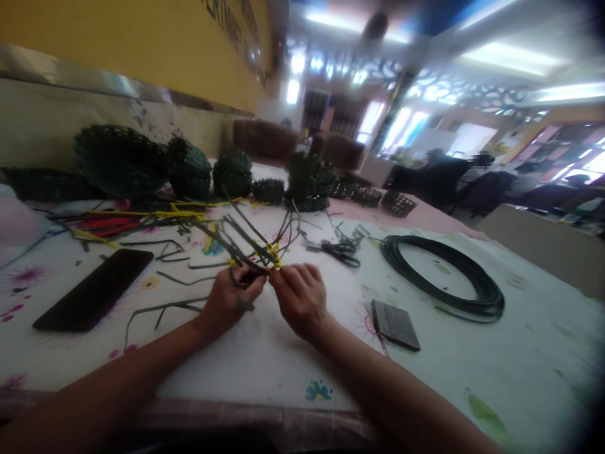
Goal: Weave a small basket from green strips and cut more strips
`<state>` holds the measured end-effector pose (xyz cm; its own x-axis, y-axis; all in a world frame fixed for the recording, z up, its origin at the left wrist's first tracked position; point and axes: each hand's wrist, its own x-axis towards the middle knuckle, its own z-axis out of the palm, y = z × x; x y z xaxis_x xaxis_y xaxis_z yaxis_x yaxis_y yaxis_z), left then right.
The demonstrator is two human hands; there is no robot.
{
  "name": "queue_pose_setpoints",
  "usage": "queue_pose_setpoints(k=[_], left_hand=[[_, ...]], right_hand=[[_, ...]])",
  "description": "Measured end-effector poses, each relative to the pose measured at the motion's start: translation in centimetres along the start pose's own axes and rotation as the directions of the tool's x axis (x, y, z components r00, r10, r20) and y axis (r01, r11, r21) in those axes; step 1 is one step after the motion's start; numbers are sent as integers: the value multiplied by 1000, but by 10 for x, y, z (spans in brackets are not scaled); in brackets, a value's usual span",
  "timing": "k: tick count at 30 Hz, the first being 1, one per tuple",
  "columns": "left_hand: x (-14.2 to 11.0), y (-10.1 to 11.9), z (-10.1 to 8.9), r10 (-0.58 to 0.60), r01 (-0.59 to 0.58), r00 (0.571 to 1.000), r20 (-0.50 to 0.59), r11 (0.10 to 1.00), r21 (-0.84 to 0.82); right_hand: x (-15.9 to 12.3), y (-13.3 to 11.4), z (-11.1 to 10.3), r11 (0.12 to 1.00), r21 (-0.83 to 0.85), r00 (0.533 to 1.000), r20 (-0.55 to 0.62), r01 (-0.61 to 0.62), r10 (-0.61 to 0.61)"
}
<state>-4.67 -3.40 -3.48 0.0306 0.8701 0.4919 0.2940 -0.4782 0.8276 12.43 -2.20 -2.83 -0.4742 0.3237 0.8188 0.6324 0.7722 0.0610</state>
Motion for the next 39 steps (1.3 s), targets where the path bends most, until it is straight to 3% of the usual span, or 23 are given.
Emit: queue_pose_setpoints(k=[2, 3, 5, 6, 7, 9, 11, 13, 16, 18, 20, 23, 24, 25, 26, 28, 33, 39], left_hand=[[-1, 0, -1, 48, -49, 999, 3, 995, 92], [-1, 0, -2, 102, -102, 995, 11, 983, 152], [2, 0, -5, 256, -268, 963, 79, 923, 275], [4, 0, -7, 335, -361, 933, 136, 873, 328], [6, 0, -8, 393, -442, 897, 204, 815, 374], [10, -1, -11, 418, -530, 847, 328, 710, 464], [13, -5, -13, 336, -530, 843, 421, 652, 542], [14, -9, -14, 207, -495, 843, 497, 661, 564], [15, -13, -17, 58, -412, 825, 562, 742, 529], [15, -10, -21, 17, -375, 810, 587, 784, 495], [14, -3, -29, -6, -365, 782, 623, 806, 466], [8, 9, -43, -42, -358, 764, 644, 803, 477], [4, 13, -48, -46, -355, 779, 625, 790, 500], [-2, 14, -53, -38, -352, 805, 592, 772, 529], [-7, 15, -58, -19, -355, 832, 554, 750, 558], [-20, 11, -66, 33, -375, 867, 497, 701, 607], [-41, -12, -73, 139, -496, 837, 529, 602, 626], [-36, -30, -71, 246, -537, 833, 495, 577, 616]], right_hand=[[0, -5, 3, 947, 239, 976, 24, -215, 215], [0, -8, 5, 843, 390, 926, 87, -371, 367], [0, -12, 9, 523, 582, 763, 305, -623, 570], [0, -12, 10, 389, 606, 692, 411, -694, 593], [0, -10, 12, 311, 602, 648, 492, -736, 582], [-1, 3, 12, 295, 558, 619, 581, -776, 529], [-2, 24, 8, 308, 488, 577, 662, -817, 478], [-4, 47, 1, 346, 408, 531, 720, -845, 447], [-2, 70, -14, 404, 313, 480, 768, -859, 424], [3, 73, -23, 446, 299, 496, 753, -843, 432], [7, 70, -26, 497, 325, 560, 692, -805, 455], [9, 59, -20, 727, 391, 788, 517, -564, 334], [7, 55, -16, 817, 381, 852, 468, -432, 232], [5, 52, -12, 885, 358, 889, 443, -297, 119], [2, 48, -8, 925, 331, 894, 447, -185, 19], [-3, 43, -2, 948, 305, 853, 514, -88, -86], [-9, 33, 4, 941, 288, 759, 649, -175, -57], [-4, 21, 2, 962, 224, 719, 694, -159, -42]])
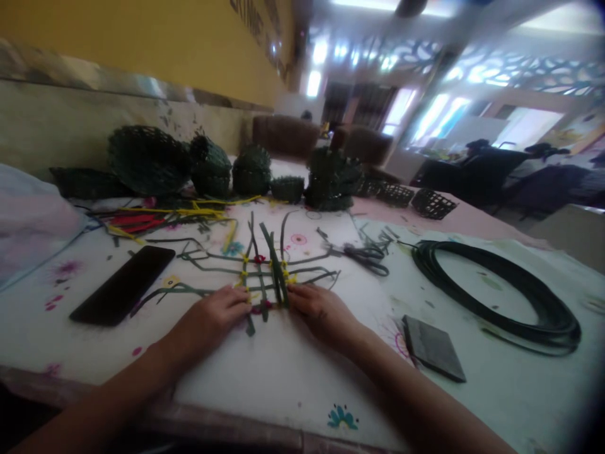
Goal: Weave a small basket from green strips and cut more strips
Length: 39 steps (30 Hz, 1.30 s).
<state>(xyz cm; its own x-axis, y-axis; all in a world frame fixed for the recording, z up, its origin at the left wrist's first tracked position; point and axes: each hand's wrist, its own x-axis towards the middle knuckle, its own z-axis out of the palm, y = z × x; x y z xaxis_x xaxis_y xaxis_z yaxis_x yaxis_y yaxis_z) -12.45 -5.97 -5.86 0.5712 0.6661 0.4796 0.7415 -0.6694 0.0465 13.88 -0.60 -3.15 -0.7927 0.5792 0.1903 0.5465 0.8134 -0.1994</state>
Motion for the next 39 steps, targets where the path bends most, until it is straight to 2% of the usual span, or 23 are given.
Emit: queue_pose_setpoints(k=[6, 12, 20, 22, 24, 27, 30, 33, 39], left_hand=[[1, -6, -8, 5, 2, 998, 60, 993, -117], [4, -7, -17, -23, 54, 990, 138, 973, -223], [5, -11, -10, -53, 87, 991, 123, 952, -293], [6, -9, -9, -98, 119, 991, 90, 954, -276], [8, -7, -8, -190, 196, 981, 49, 956, -218], [14, -9, -5, -325, 327, 945, 33, 944, -44], [20, -17, -3, -374, 362, 910, 177, 927, 97], [23, -24, -3, -383, 366, 870, 311, 924, 113], [21, -28, -4, -325, 325, 882, 342, 944, 57]], right_hand=[[3, -7, 0, 993, -115, 997, 71, 12, -4], [3, -6, 4, 982, -186, 996, 82, 38, -23], [6, -9, 4, 976, -218, 993, 121, 30, -4], [6, -8, 4, 976, -214, 992, 127, 37, -10], [6, -8, 4, 978, -205, 992, 127, 44, -17], [5, -8, 4, 979, -198, 992, 128, 40, -14], [5, -8, 4, 978, -204, 990, 137, 46, -18], [5, -8, 4, 976, -214, 992, 124, 49, -22], [7, -5, 6, 985, -170, 995, 98, 37, -21]])
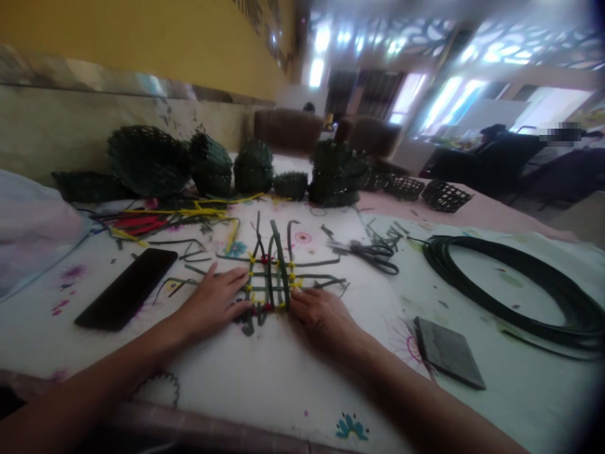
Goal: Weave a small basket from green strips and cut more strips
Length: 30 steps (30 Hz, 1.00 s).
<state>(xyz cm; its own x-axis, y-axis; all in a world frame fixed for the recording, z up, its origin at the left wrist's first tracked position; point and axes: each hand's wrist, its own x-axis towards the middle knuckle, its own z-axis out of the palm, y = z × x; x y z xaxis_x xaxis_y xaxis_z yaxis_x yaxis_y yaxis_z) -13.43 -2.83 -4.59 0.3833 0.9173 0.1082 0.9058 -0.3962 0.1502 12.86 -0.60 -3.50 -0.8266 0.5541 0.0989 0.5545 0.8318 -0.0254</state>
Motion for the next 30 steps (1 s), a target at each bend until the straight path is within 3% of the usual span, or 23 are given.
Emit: queue_pose_setpoints(k=[11, 16, 22, 30], left_hand=[[-1, -13, 13, 132, -147, 973, -188, 987, -67], [-2, -10, 14, 129, -136, 973, -190, 990, -24], [-3, -7, 10, 115, -126, 974, -195, 991, -45], [-3, -8, 11, 75, -116, 967, -242, 981, -156]], right_hand=[[0, 0, 0, 994, 107, 1000, -21, 3, 0], [-3, 4, 1, 985, 174, 996, -86, -3, 19], [-12, 17, -5, 917, 393, 989, -144, 71, -15], [-3, 10, 3, 897, 438, 948, -257, -60, 189]])
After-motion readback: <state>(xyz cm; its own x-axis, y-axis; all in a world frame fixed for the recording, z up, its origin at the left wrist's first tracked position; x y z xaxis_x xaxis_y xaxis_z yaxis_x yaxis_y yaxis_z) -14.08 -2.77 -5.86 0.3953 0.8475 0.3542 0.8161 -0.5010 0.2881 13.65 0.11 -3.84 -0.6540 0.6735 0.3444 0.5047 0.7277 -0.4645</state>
